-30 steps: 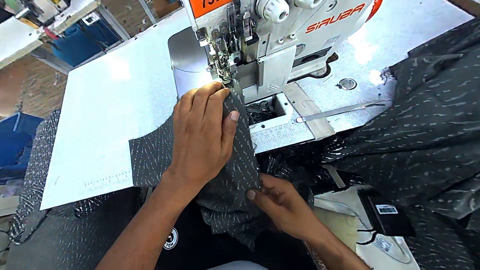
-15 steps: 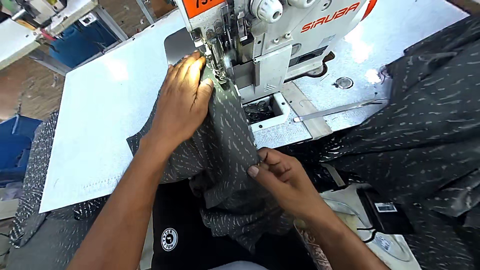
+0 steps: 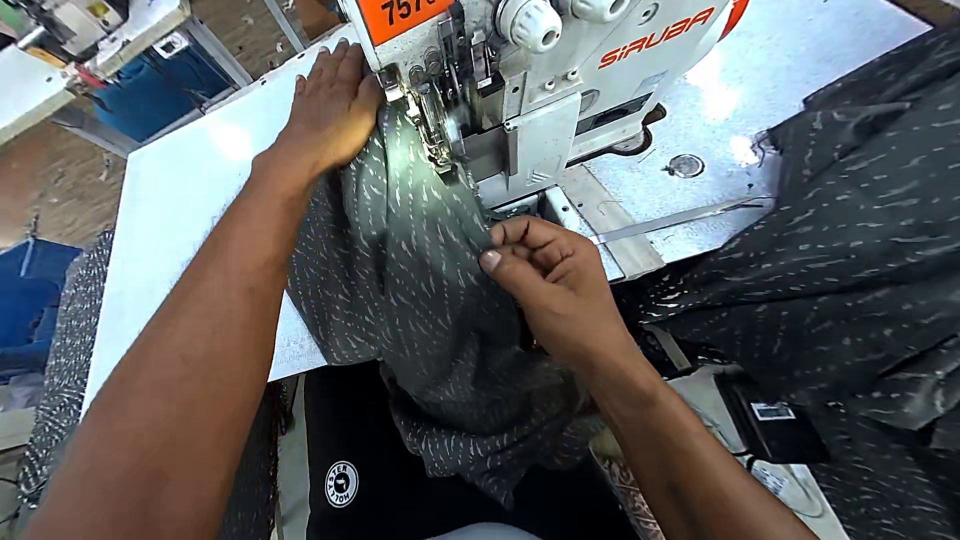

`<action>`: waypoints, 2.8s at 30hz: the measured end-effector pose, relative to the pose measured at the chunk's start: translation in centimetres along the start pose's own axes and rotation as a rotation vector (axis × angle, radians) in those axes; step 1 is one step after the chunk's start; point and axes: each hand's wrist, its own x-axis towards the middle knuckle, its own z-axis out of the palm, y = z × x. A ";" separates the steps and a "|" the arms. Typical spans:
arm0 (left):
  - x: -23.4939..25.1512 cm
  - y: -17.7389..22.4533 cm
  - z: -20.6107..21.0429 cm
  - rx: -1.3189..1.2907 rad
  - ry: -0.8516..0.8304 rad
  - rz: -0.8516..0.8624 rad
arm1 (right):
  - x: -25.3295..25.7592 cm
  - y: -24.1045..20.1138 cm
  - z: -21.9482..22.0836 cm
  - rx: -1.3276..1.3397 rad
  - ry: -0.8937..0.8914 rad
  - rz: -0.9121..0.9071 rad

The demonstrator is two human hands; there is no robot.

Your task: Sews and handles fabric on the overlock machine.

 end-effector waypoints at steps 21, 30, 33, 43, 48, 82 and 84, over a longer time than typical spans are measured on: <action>-22.7 -8.8 5.7 -0.096 0.178 -0.262 | -13.3 3.4 -9.3 -0.062 -0.700 0.337; -26.9 -1.9 7.9 -0.122 0.415 -0.024 | -17.0 3.6 -7.4 -0.052 -0.300 0.253; -27.9 -3.6 8.4 -0.222 0.366 -0.131 | -17.0 3.7 -7.0 -0.073 -0.225 0.251; -26.5 -5.9 8.3 -0.151 0.219 -0.130 | -17.4 4.3 -6.6 -0.045 -0.161 0.312; -25.5 -7.2 8.4 -0.055 0.257 -0.105 | -17.5 4.3 -6.9 -0.007 -0.189 0.292; -5.7 1.3 1.5 -0.040 0.076 -0.064 | -9.2 3.3 -4.6 0.167 -0.341 0.129; -4.0 0.2 1.9 -0.125 0.182 -0.067 | -8.9 3.4 -4.5 0.173 -0.332 0.117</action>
